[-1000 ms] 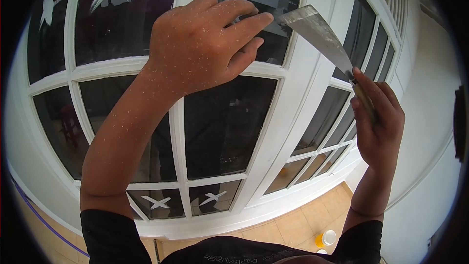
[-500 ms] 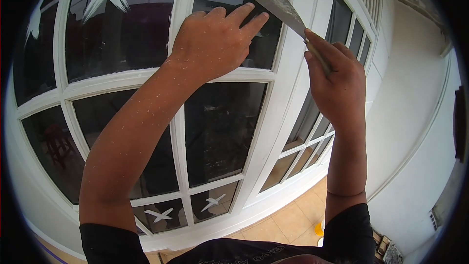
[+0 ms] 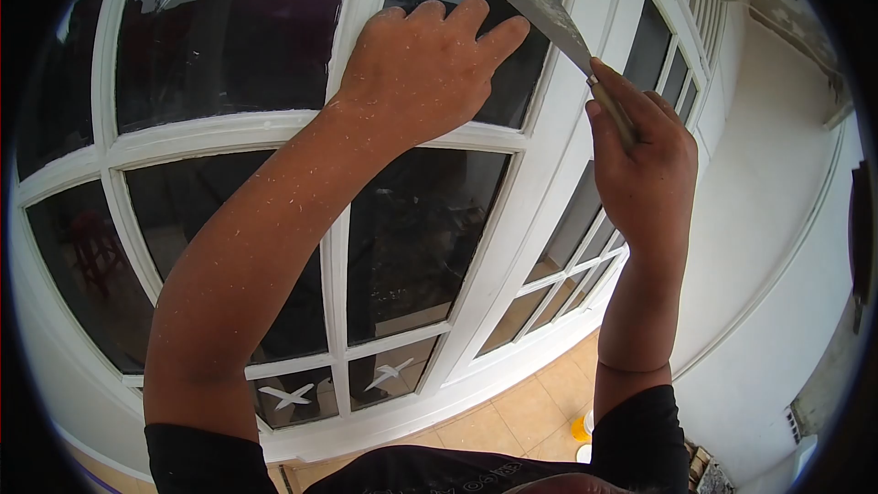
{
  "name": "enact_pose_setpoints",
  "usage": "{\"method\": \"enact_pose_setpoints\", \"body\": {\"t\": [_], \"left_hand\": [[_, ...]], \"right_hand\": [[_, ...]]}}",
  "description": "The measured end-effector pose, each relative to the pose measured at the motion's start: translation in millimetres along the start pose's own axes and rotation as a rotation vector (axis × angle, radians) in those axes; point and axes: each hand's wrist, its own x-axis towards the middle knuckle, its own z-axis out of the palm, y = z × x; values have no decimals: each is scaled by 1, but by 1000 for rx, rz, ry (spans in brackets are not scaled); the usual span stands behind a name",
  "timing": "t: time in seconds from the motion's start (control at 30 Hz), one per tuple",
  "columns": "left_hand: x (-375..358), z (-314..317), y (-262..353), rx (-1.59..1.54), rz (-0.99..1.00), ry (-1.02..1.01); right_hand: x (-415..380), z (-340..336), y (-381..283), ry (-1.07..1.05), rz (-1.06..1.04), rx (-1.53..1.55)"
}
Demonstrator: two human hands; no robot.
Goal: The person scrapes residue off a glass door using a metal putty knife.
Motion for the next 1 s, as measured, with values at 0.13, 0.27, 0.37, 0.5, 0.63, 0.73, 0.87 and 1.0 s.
{"method": "enact_pose_setpoints", "body": {"t": [0.13, 0.27, 0.37, 0.5, 0.63, 0.73, 0.87, 1.0], "left_hand": [[-1, -2, 2, -9, -26, -98], [-3, 0, 2, 13, -19, -94], [-4, -1, 1, 7, -11, -108], [-4, -2, 3, -14, -21, -67], [-5, -1, 5, 3, -15, -44], [-5, 3, 5, 29, -3, -19], [-7, 1, 4, 32, 8, -44], [-6, 1, 3, 16, 3, -48]], "right_hand": [[-2, 1, -1, -4, 13, 24], [-3, 0, 1, -7, 19, 37], [-3, -3, 1, -28, 23, 23], [-3, -4, 3, -31, 41, 35], [-3, -5, 2, -52, 51, 9], [-4, -3, 4, -47, 54, 36], [-3, -3, 2, -46, 38, 34], [-1, -3, -3, -36, 57, 10]]}}
